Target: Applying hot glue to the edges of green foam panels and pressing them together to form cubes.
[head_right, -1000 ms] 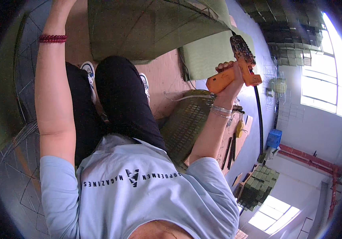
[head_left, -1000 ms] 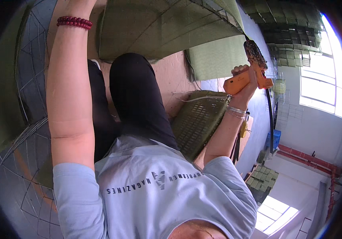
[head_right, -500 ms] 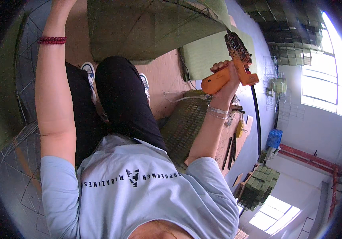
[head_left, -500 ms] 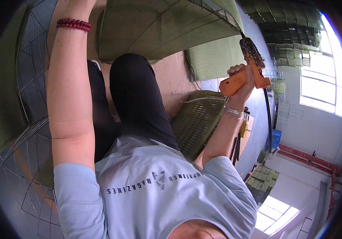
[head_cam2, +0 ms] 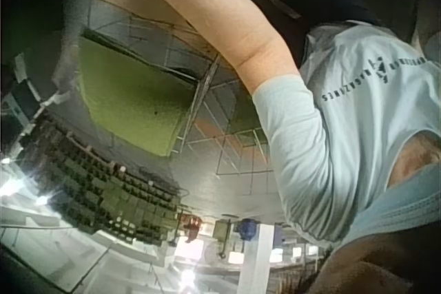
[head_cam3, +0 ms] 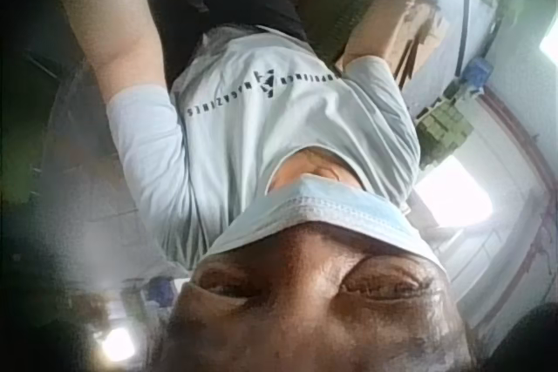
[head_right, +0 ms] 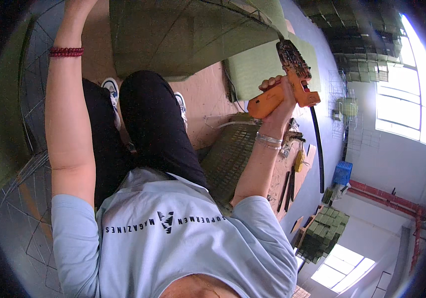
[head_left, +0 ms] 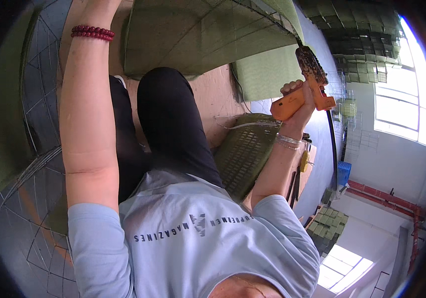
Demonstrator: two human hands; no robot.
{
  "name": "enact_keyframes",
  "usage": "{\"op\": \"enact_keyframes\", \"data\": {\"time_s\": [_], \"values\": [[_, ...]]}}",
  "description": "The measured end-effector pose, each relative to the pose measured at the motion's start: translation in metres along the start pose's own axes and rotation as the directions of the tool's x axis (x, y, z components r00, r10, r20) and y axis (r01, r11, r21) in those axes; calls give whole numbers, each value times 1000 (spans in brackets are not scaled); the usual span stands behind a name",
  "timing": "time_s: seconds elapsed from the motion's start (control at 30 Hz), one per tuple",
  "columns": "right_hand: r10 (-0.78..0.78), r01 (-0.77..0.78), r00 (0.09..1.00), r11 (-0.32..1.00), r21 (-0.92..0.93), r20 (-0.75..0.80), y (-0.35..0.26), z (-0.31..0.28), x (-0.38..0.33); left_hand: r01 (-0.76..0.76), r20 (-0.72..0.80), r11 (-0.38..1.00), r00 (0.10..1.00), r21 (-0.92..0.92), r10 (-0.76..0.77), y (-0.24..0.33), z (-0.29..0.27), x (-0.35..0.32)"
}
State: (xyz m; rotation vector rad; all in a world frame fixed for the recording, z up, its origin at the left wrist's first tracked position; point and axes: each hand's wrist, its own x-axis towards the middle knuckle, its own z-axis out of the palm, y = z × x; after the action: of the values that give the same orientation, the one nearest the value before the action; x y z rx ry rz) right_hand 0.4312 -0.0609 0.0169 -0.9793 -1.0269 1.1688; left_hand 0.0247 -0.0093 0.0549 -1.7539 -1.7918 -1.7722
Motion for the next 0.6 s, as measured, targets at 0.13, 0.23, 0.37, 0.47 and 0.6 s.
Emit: {"op": "enact_keyframes", "data": {"time_s": [0.13, 0.23, 0.37, 0.47, 0.6], "values": [[18, -18, 1000, 1000, 9, -4, 1, 1, 0, 12, 10, 999, 1000, 38, -12, 2, 0, 0], [13, -13, 1000, 1000, 23, -14, 4, 0, 1, 1, 3, 1000, 1000, -23, -1, -1, 1, 0], [1, -1, 1000, 1000, 2, -31, 3, 1, 0, -9, -1, 1000, 1000, 14, 9, 2, 1, -2], [4, -5, 999, 999, -31, -34, 3, 6, -1, 25, 13, 999, 1000, -21, -25, 2, 1, -3], [11, -13, 999, 999, -51, -30, -1, 17, -7, -35, -11, 999, 999, 9, 36, 1, 1, -3]]}}
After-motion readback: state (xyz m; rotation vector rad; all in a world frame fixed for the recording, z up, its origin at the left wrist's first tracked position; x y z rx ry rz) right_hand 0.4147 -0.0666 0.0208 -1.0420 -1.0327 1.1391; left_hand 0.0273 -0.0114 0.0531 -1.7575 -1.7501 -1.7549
